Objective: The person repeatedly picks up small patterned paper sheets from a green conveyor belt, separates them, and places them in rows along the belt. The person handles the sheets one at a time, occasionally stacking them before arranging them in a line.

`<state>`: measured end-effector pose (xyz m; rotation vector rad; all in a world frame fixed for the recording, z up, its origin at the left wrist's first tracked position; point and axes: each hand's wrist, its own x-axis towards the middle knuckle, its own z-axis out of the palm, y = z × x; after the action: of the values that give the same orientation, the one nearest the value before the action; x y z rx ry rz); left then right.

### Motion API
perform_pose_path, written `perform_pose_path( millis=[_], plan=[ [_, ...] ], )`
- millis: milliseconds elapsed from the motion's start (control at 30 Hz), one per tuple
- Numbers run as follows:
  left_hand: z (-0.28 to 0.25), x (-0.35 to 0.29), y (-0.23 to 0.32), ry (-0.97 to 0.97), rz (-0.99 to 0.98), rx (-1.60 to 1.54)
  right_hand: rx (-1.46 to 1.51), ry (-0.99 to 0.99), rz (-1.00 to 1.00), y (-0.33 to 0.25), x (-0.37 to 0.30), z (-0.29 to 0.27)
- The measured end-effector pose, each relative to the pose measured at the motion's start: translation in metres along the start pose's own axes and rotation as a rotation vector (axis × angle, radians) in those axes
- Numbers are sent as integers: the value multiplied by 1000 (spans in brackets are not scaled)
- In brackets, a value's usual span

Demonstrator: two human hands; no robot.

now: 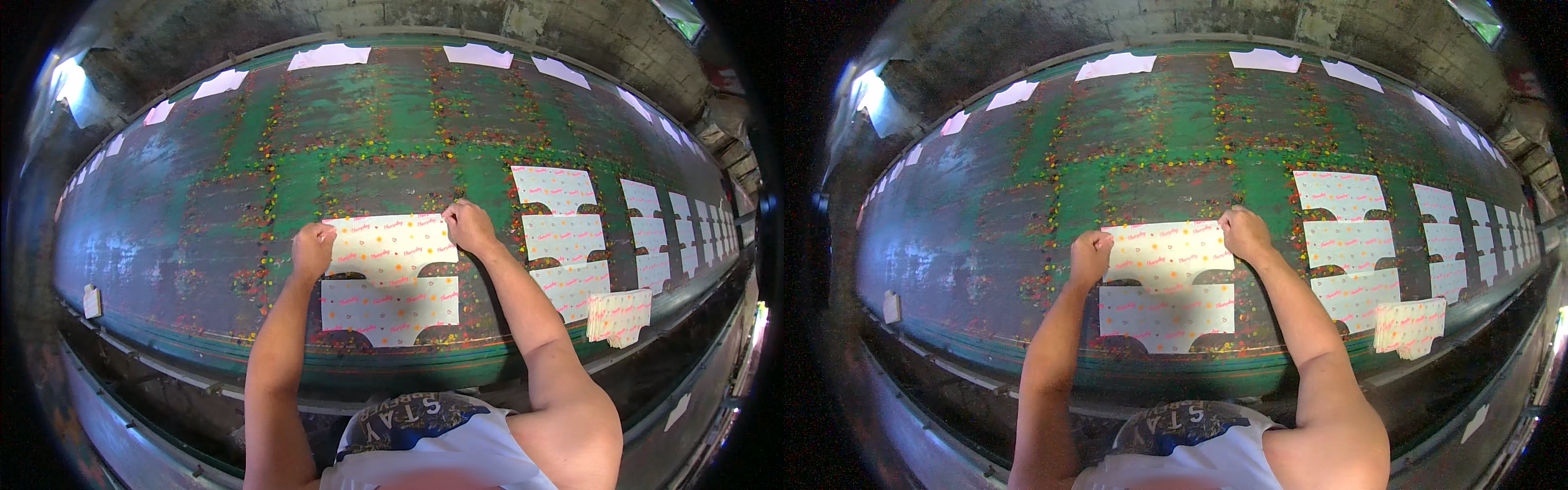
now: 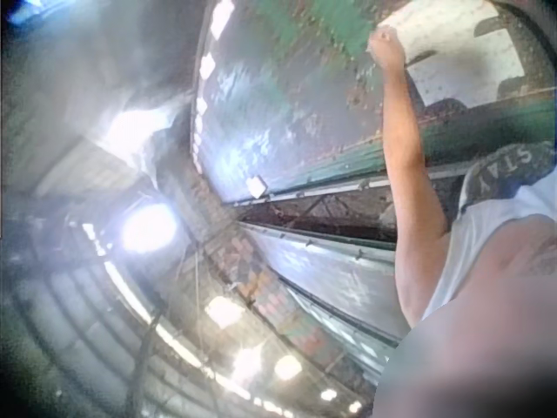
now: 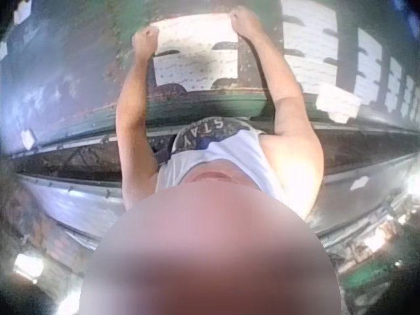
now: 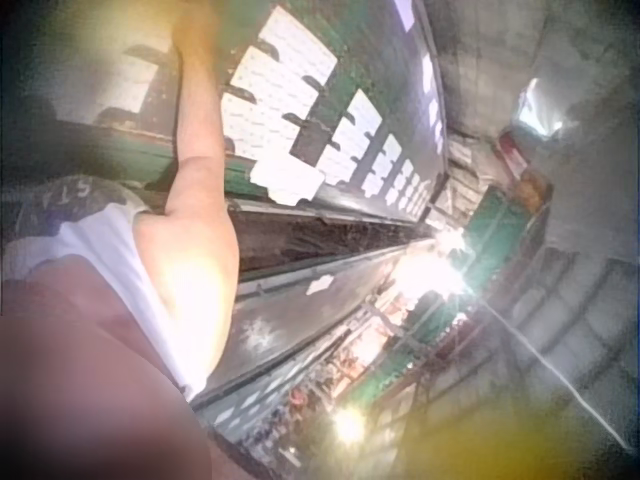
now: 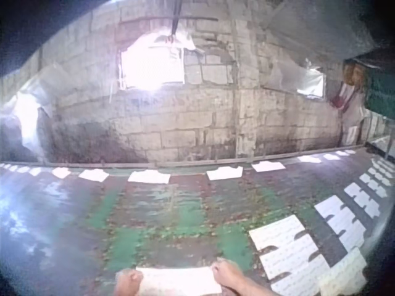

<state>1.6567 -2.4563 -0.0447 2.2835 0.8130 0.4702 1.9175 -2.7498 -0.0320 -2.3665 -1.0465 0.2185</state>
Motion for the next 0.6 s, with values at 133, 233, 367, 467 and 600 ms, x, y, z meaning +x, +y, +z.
perform_pose_path(
  millis=[133, 233, 367, 467, 600],
  plan=[
    [9, 19, -17, -60, -160, -262, -62, -48, 35, 2, 11, 3],
    [10, 22, -31, -87, -214, -291, -192, -131, 23, -1, 14, -1],
    [10, 24, -35, -36, -177, -236, -174, -165, 59, -9, 17, -14],
    [6, 26, -27, -46, -193, -225, -266, -277, 58, -24, 17, -21],
    [2, 24, -11, -79, -170, -44, 50, -365, -268, -79, -16, -13]
  ],
)
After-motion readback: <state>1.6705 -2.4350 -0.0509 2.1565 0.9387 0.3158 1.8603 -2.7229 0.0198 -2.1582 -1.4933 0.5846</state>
